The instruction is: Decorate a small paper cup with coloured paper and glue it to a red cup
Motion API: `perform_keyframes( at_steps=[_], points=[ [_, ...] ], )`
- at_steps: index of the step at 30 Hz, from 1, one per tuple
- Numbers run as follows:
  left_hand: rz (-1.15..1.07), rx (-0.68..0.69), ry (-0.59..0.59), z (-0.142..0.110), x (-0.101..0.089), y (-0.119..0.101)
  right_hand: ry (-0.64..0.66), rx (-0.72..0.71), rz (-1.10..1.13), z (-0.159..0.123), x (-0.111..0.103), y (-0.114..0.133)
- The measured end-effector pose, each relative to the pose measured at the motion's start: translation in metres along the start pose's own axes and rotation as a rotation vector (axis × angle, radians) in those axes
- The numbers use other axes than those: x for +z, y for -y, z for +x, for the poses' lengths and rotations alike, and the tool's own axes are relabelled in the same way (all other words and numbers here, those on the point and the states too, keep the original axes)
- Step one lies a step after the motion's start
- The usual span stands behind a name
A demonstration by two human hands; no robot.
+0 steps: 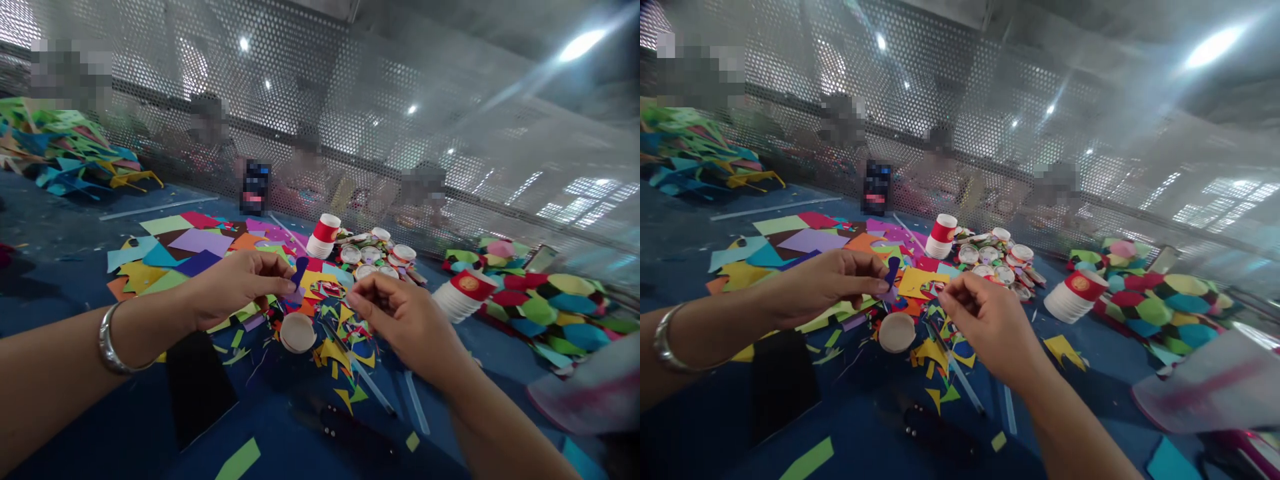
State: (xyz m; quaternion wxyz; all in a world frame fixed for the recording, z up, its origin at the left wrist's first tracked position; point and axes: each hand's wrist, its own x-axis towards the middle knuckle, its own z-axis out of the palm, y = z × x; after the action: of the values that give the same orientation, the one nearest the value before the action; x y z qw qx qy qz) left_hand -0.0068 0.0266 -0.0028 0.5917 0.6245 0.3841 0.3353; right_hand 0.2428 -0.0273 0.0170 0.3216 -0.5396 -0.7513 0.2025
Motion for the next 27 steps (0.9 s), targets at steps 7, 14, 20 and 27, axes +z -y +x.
perform_keyframes(
  at_steps=[7, 14, 20, 27],
  points=[
    [-0.042, -0.008, 0.080, -0.002, 0.001, 0.005, -0.028, 0.177, -0.398, -0.054, -0.055, -0.055],
    [-0.090, -0.023, 0.082, -0.007, 0.004, 0.000, -0.021, 0.095, -0.573, -0.094, -0.065, -0.109],
    [-0.106, -0.043, 0.060, -0.009, 0.008, -0.004, 0.055, 0.131, -0.600, -0.096, -0.059, -0.124],
    [-0.231, -0.069, 0.038, -0.010, 0.008, -0.002, 0.016, 0.149, -0.655, -0.091, -0.048, -0.125]
  ],
)
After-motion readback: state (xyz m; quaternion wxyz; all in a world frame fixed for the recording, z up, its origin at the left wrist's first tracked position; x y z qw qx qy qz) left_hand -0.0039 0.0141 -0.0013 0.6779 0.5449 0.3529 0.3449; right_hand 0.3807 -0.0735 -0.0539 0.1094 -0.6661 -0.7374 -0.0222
